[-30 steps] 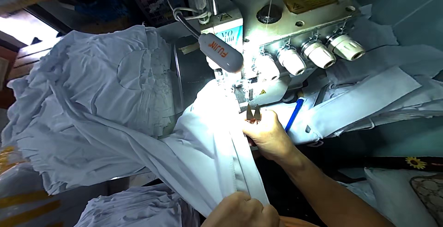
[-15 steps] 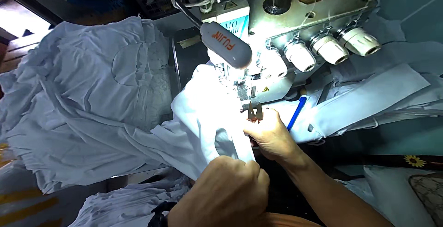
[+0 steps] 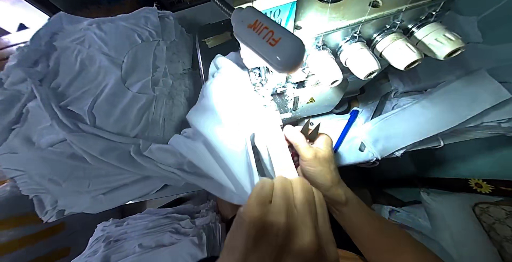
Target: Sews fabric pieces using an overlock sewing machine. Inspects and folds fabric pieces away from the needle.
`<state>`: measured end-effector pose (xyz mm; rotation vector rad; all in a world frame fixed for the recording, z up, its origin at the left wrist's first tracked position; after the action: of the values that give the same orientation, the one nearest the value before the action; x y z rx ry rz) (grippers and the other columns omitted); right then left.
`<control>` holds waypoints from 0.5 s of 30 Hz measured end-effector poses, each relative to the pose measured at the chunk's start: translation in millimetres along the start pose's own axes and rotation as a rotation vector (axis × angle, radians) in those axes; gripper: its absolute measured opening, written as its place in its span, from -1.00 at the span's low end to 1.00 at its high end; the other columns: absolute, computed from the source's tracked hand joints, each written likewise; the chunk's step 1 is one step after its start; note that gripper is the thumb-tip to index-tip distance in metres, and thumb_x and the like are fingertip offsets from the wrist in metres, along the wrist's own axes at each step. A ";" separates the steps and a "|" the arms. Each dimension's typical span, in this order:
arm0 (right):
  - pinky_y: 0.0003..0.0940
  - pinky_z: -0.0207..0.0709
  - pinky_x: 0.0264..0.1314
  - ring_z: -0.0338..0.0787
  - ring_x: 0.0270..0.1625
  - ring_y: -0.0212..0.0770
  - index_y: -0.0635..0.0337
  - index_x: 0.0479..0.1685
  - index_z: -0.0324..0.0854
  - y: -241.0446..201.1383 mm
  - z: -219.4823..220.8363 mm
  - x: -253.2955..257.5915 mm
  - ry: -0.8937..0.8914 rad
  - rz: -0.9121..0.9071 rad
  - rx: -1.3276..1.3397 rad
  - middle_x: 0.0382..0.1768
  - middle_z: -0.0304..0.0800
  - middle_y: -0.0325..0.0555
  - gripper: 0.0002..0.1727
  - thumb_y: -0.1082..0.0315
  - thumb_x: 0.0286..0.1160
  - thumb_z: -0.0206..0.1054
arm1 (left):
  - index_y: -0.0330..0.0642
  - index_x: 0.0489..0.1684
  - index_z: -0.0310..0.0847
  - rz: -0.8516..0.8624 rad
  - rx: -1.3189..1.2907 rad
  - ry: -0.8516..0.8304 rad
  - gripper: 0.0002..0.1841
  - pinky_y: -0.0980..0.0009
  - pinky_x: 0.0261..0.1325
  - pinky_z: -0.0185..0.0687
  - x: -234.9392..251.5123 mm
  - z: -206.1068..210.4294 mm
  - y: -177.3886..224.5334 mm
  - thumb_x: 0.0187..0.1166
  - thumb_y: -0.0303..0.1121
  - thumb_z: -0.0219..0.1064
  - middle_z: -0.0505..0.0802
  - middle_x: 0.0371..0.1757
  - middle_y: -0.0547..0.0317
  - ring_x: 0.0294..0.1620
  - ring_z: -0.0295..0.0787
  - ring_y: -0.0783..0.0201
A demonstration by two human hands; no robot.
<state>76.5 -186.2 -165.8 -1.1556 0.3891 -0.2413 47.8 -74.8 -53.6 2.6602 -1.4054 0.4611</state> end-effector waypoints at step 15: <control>-0.79 0.47 0.23 0.63 0.07 -0.71 0.52 0.45 0.30 21.8 21.4 -26.2 -0.425 0.496 0.034 0.06 0.66 -0.11 -0.59 0.58 0.67 0.06 | -0.25 -0.62 0.72 -0.087 0.011 0.076 -0.67 0.35 -0.66 0.07 5.7 27.7 -15.6 0.60 -0.50 0.16 0.54 -0.74 0.16 -0.76 0.38 0.22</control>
<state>61.4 -149.8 -174.0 -1.0090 0.2798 0.4240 69.6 -76.7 -77.3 2.6689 -1.2645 0.5562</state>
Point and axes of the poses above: each hand's wrist, its own x-axis towards the middle knuckle, its own z-axis out of the palm, y = z × x, the point moved 3 cm from there along x, towards the middle knuckle
